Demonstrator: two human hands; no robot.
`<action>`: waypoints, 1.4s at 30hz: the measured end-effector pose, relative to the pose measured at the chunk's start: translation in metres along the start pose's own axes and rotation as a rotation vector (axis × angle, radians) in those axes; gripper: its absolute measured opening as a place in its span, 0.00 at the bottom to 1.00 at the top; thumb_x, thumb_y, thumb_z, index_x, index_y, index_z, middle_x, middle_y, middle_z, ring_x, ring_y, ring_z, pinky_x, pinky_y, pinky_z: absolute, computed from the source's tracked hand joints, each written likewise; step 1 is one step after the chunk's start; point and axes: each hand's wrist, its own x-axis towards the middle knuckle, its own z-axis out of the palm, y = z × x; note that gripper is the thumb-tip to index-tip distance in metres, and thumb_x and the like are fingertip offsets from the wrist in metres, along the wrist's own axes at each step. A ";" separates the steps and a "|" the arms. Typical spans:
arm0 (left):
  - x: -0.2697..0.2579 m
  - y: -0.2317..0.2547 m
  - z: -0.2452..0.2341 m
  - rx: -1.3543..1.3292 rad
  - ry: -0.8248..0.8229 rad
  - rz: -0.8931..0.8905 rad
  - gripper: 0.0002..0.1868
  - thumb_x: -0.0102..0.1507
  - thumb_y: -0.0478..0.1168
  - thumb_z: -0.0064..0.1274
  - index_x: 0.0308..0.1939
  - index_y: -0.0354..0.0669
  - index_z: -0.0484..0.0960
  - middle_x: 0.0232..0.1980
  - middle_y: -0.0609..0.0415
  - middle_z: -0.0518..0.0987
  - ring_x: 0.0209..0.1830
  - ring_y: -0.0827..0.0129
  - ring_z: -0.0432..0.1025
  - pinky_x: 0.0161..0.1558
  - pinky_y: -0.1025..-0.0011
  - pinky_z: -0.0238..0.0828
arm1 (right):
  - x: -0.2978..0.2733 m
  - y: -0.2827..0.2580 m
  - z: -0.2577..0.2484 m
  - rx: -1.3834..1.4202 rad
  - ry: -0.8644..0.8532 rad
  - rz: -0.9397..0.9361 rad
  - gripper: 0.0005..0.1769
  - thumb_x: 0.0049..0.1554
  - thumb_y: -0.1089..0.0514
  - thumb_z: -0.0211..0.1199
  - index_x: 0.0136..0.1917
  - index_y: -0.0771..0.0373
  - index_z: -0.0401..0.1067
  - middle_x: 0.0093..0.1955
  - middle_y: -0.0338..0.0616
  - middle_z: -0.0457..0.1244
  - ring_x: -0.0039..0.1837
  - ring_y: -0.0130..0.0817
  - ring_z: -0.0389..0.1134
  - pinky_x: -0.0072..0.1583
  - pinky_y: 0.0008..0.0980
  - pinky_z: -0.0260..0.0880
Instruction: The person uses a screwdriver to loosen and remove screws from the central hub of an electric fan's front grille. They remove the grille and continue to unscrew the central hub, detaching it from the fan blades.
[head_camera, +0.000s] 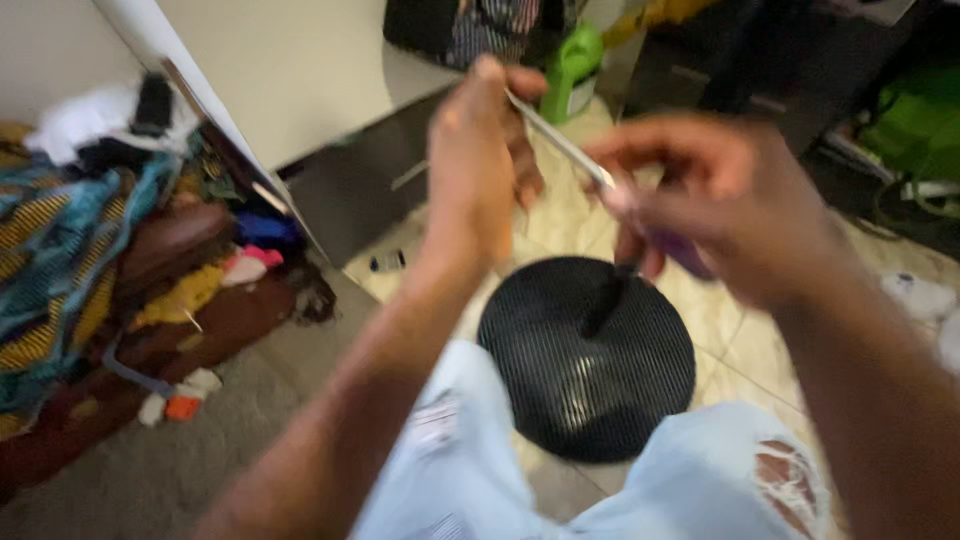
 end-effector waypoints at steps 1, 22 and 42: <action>0.009 0.002 0.001 0.014 0.047 0.024 0.21 0.72 0.53 0.39 0.44 0.38 0.75 0.24 0.64 0.61 0.18 0.78 0.54 0.19 0.73 0.51 | 0.015 -0.007 -0.003 -0.013 -0.041 -0.010 0.23 0.55 0.57 0.66 0.63 0.66 0.74 0.41 0.45 0.70 0.31 0.24 0.69 0.30 0.23 0.70; 0.029 0.264 0.116 -0.080 0.608 -0.536 0.17 0.71 0.50 0.42 0.44 0.40 0.77 0.24 0.64 0.57 0.20 0.77 0.53 0.24 0.73 0.54 | 0.083 -0.358 -0.034 -0.528 -0.148 0.301 0.12 0.54 0.57 0.63 0.52 0.56 0.77 0.47 0.42 0.70 0.41 0.47 0.72 0.46 0.44 0.71; 0.045 0.383 0.334 -0.332 0.351 -0.753 0.12 0.64 0.45 0.40 0.28 0.45 0.68 0.24 0.59 0.61 0.19 0.72 0.54 0.25 0.70 0.54 | -0.038 -0.535 -0.288 -0.238 0.160 0.300 0.21 0.55 0.52 0.72 0.62 0.54 0.80 0.47 0.40 0.72 0.43 0.27 0.73 0.43 0.28 0.75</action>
